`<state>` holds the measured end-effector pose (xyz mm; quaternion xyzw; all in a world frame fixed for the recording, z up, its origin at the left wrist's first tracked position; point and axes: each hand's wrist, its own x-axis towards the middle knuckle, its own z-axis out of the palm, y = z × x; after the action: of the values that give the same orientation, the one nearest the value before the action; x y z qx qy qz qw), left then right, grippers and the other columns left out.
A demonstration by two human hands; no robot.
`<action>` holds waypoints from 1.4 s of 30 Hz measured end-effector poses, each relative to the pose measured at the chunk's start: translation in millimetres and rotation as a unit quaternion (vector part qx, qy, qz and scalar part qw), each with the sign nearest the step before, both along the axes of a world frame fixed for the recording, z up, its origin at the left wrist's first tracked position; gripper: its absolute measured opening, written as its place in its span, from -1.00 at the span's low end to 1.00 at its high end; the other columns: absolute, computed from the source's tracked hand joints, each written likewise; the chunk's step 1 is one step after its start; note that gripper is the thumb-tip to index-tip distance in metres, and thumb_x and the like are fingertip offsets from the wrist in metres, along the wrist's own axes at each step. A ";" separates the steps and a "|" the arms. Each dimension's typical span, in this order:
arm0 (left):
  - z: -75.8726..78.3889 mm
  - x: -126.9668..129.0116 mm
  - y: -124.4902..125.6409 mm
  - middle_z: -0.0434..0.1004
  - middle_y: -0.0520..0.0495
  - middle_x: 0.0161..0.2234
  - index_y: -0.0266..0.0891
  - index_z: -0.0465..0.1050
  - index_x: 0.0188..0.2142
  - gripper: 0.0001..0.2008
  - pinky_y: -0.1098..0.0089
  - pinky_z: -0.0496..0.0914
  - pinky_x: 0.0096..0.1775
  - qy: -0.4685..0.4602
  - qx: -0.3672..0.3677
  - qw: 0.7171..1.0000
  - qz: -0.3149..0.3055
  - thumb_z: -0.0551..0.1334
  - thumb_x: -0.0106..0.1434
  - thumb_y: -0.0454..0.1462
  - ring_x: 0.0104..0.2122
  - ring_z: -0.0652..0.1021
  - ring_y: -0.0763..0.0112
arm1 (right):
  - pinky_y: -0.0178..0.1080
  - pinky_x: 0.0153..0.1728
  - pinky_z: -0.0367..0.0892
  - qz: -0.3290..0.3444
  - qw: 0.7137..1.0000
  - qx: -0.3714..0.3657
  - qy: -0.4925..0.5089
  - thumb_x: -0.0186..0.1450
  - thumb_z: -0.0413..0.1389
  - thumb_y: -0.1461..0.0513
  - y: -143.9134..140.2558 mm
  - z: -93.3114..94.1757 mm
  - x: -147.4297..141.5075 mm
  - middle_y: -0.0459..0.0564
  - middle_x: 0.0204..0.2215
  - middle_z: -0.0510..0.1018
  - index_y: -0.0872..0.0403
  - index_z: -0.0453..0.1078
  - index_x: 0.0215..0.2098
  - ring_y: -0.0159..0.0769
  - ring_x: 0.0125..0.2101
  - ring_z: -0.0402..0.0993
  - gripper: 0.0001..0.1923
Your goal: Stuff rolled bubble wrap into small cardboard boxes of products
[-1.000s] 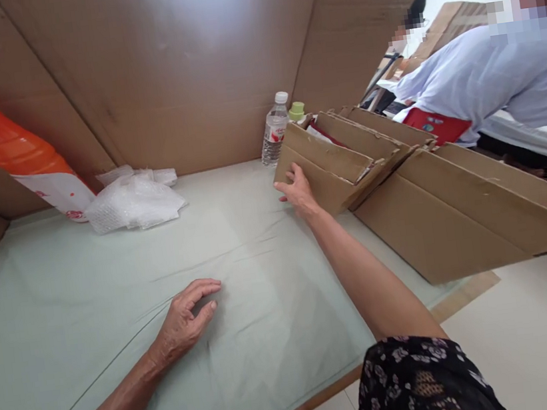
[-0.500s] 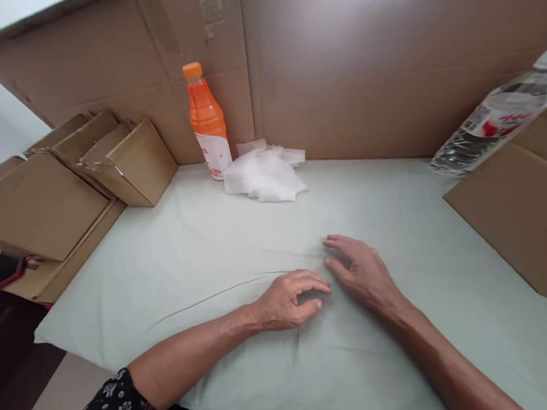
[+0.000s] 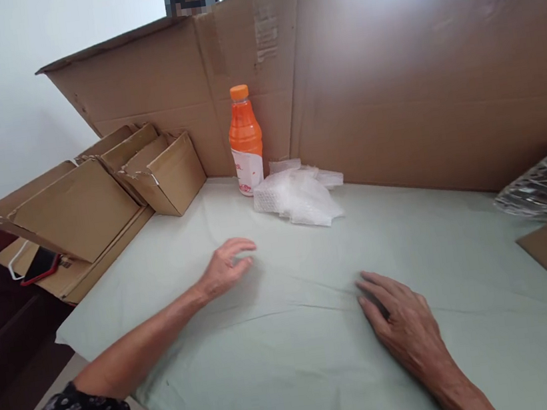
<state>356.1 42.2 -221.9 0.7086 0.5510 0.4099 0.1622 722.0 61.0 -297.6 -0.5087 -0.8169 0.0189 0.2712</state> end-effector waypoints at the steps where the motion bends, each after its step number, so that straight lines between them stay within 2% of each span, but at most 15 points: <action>1: 6.0 -24.7 7.3 0.61 -0.21 -0.04 -0.23 0.58 -0.16 -0.74 0.09 0.40 0.15 0.017 0.021 0.999 0.045 0.23 0.16 -0.39 0.03 0.56 0.12 | 0.11 -0.10 0.40 0.000 1.000 0.004 0.004 0.36 -0.04 -0.05 1.3 -2.0 0.8 0.07 0.06 0.59 -0.09 0.55 -0.08 0.08 0.01 0.53 -0.59; 3: 25.7 -74.5 24.2 0.46 -0.32 0.14 -0.28 0.53 -0.06 -0.65 -0.09 0.12 0.31 0.034 0.059 0.990 0.123 0.21 0.15 -0.40 0.24 0.36 -0.04 | 0.12 -0.11 0.40 0.002 1.000 0.014 0.008 0.37 -0.04 -0.07 3.7 -5.6 2.3 0.06 0.04 0.61 -0.10 0.55 -0.09 0.09 0.00 0.54 -0.59; 5: 52.0 -120.1 44.3 0.34 -0.33 0.24 -0.29 0.46 0.08 -0.53 -0.09 0.00 0.35 0.125 0.128 0.956 0.231 0.24 0.13 -0.39 0.34 0.21 -0.08 | 0.13 -0.12 0.40 0.004 1.000 0.024 0.010 0.37 -0.04 -0.07 5.5 -8.4 3.6 0.04 0.01 0.62 -0.11 0.54 -0.10 0.09 -0.02 0.55 -0.60; 8: 87.1 -169.6 78.1 0.17 -0.40 0.34 -0.39 0.26 0.26 -0.31 -0.06 -0.11 0.37 0.204 0.146 0.917 0.309 0.24 0.10 -0.40 0.39 0.08 -0.10 | 0.14 -0.16 0.41 0.007 0.999 0.035 0.005 0.38 -0.05 -0.07 7.3 -10.7 4.3 0.01 0.00 0.63 -0.11 0.53 -0.11 0.09 -0.05 0.56 -0.61; 11: 101.9 -191.1 108.6 0.37 -0.44 0.22 -0.42 0.23 0.26 -0.28 -0.11 0.03 0.31 0.206 0.059 0.917 0.336 0.23 0.07 -0.41 0.29 0.26 -0.17 | 0.13 -0.17 0.42 0.001 0.999 0.037 0.004 0.37 -0.04 -0.07 7.1 -9.0 3.1 0.02 -0.02 0.64 -0.09 0.53 -0.12 0.08 -0.06 0.57 -0.60; 14: 101.7 -191.2 123.7 0.54 -0.40 0.03 -0.38 0.32 0.19 -0.39 -0.12 0.21 0.19 0.175 -0.020 0.923 0.343 0.19 0.09 -0.42 0.12 0.45 -0.17 | 0.11 -0.13 0.43 -0.002 1.000 0.024 0.009 0.36 -0.03 -0.06 3.9 -2.2 0.1 0.04 -0.02 0.64 -0.08 0.54 -0.14 0.06 -0.04 0.56 -0.61; 16: 98.9 -185.7 120.3 0.57 -0.38 -0.02 -0.36 0.37 0.14 -0.47 -0.07 0.28 0.13 0.151 -0.027 0.923 0.353 0.16 0.13 -0.40 0.06 0.50 -0.13 | 0.10 -0.11 0.43 -0.004 1.000 0.009 0.011 0.37 -0.03 -0.04 0.5 4.3 -2.3 0.04 -0.02 0.64 -0.06 0.55 -0.15 0.04 -0.03 0.56 -0.62; 20: 90.4 -173.4 74.9 0.59 -0.24 -0.11 -0.30 0.45 0.01 -0.60 0.12 0.38 0.03 0.117 0.011 0.936 0.330 0.16 0.15 -0.35 -0.07 0.55 0.04 | 0.07 -0.05 0.43 -0.008 1.000 -0.018 0.017 0.37 -0.03 0.02 -5.6 14.5 -6.5 0.06 -0.01 0.64 -0.03 0.56 -0.15 0.00 0.00 0.55 -0.64; 24: 81.7 -157.4 -11.4 0.61 -0.04 -0.20 -0.17 0.51 -0.08 -0.68 0.16 0.45 -0.05 0.085 0.039 0.957 0.274 0.22 0.16 -0.22 -0.22 0.57 0.18 | 0.06 -0.04 0.43 -0.015 0.999 -0.026 0.028 0.36 -0.01 0.06 -8.2 16.4 -9.0 0.08 0.00 0.63 -0.01 0.56 -0.16 0.00 0.02 0.55 -0.66; 28: 78.8 -131.5 -99.0 0.64 0.11 -0.09 0.00 0.57 -0.19 -0.76 -0.02 0.34 0.19 0.066 0.111 0.965 0.229 0.31 0.11 -0.12 0.04 0.55 0.04 | 0.08 -0.03 0.42 -0.014 0.999 -0.025 0.030 0.35 -0.01 0.08 -8.2 15.4 -10.0 0.10 0.00 0.63 0.01 0.56 -0.17 0.01 0.02 0.55 -0.66; 31: 72.9 -116.4 -141.9 0.55 0.17 0.09 0.16 0.52 0.03 -0.50 -0.05 0.22 0.31 0.033 0.161 0.956 0.244 0.40 0.05 -0.14 0.17 0.46 0.00 | 0.09 -0.03 0.42 -0.015 0.999 -0.036 0.030 0.34 0.00 0.08 -6.7 14.8 -8.7 0.10 0.01 0.63 0.01 0.56 -0.16 0.02 0.03 0.54 -0.66; 33: 62.9 -114.8 -156.7 0.47 0.13 0.18 0.18 0.43 0.16 -0.30 -0.06 0.20 0.33 -0.020 0.204 0.945 0.255 0.45 -0.03 -0.13 0.22 0.41 -0.05 | 0.12 -0.02 0.42 -0.025 0.998 -0.040 0.040 0.33 0.01 0.07 -5.9 15.0 -8.3 0.11 0.01 0.62 0.00 0.56 -0.15 0.03 0.03 0.53 -0.66; 35: 48.0 -119.4 -161.9 0.43 0.07 0.21 0.13 0.39 0.20 -0.23 -0.06 0.20 0.32 -0.104 0.216 0.937 0.252 0.47 -0.05 -0.14 0.24 0.37 -0.06 | 0.15 0.03 0.40 -0.038 0.997 -0.033 0.061 0.32 0.01 0.07 -7.6 17.8 -11.8 0.11 0.02 0.62 0.00 0.55 -0.13 0.03 0.04 0.53 -0.67; 39: 13.7 -128.3 -153.2 0.49 -0.05 0.13 -0.02 0.45 0.11 -0.42 0.10 0.24 0.28 -0.322 0.130 0.910 0.226 0.42 0.08 -0.06 0.17 0.43 0.10 | 0.15 0.12 0.38 0.008 0.992 -0.039 0.119 0.33 0.05 0.10 -24.3 37.7 -44.0 0.10 0.06 0.59 -0.03 0.51 -0.02 -0.01 0.07 0.51 -0.67; 42: -3.7 -119.2 -141.9 0.55 -0.08 0.02 -0.08 0.52 -0.02 -0.57 0.19 0.34 0.17 -0.435 0.041 0.881 0.182 0.30 0.20 0.05 0.09 0.48 0.17 | 0.06 0.02 0.47 0.080 0.977 -0.114 0.159 0.35 0.07 0.10 -41.4 61.8 -89.3 0.06 0.18 0.50 -0.09 0.41 0.15 -0.04 0.11 0.48 -0.59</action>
<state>236.9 -99.6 -225.5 0.3517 0.5272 0.7215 0.2791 632.6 19.6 -235.8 -0.4602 -0.7936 0.2145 0.3353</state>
